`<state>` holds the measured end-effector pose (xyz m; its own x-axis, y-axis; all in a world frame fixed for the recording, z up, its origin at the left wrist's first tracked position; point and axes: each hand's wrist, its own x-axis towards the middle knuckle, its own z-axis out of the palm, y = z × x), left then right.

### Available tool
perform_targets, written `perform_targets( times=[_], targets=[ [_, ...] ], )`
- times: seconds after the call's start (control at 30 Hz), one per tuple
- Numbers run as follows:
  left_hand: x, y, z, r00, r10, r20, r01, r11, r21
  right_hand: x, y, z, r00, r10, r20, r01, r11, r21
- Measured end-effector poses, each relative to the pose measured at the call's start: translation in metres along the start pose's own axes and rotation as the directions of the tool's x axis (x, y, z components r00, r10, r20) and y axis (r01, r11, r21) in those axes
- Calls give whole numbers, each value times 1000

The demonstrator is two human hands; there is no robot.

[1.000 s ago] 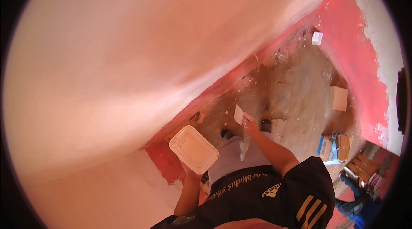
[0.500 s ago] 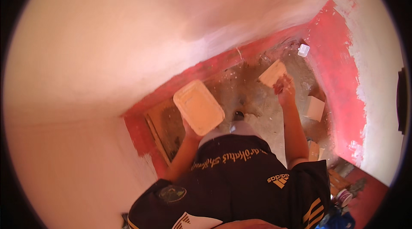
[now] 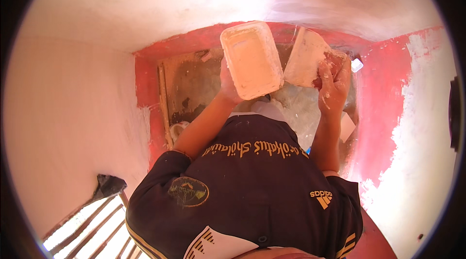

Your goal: The person applies plaster to the corner and upper edges of a wall using a spatula, periodically taking more plaster from a container.

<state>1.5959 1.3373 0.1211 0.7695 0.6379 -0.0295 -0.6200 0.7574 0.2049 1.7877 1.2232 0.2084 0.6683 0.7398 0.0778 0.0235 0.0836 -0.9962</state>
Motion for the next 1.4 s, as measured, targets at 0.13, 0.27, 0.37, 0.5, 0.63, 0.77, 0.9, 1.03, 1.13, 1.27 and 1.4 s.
perform_targets(
  times=[0.13, 0.27, 0.37, 0.5, 0.63, 0.77, 0.9, 1.03, 1.13, 1.27, 1.4],
  targets=[
    [-136, 59, -17, 992, 19, -125, -11, 998, 65, -114, -18, 115, 983, 53, 176, -26, 988, -155],
    [-211, 90, -28, 956, 160, -247, -123, 980, 159, -168, -11, 206, 968, -32, 247, 106, 951, -292],
    [-270, 112, -51, 944, 249, -218, -172, 932, 318, -219, 6, 259, 926, -170, 337, 308, 856, -416],
    [-332, 143, -59, 939, 283, -193, -206, 916, 344, -276, 24, 312, 881, -255, 398, 446, 730, -518],
    [-370, 158, -69, 929, 269, -254, -201, 943, 266, -313, 26, 343, 890, -171, 423, 418, 679, -603],
    [-391, 168, -61, 940, 269, -209, -208, 939, 276, -331, 25, 356, 874, -204, 441, 457, 655, -602],
    [-402, 184, -71, 966, 223, -132, -180, 943, 278, -340, 14, 369, 847, -252, 468, 508, 644, -572],
    [-406, 193, -81, 979, 171, -111, -139, 959, 248, -362, 1, 385, 835, -278, 475, 526, 657, -541],
    [-415, 190, -73, 950, 250, -188, -188, 937, 294, -389, 2, 391, 806, -299, 510, 587, 516, -624],
    [-422, 199, -64, 943, 284, -170, -236, 937, 259, -397, -4, 404, 788, -338, 515, 612, 527, -590],
    [-427, 206, -64, 943, 297, -148, -257, 936, 241, -403, -11, 411, 759, -314, 570, 643, 498, -582]
  ],
)
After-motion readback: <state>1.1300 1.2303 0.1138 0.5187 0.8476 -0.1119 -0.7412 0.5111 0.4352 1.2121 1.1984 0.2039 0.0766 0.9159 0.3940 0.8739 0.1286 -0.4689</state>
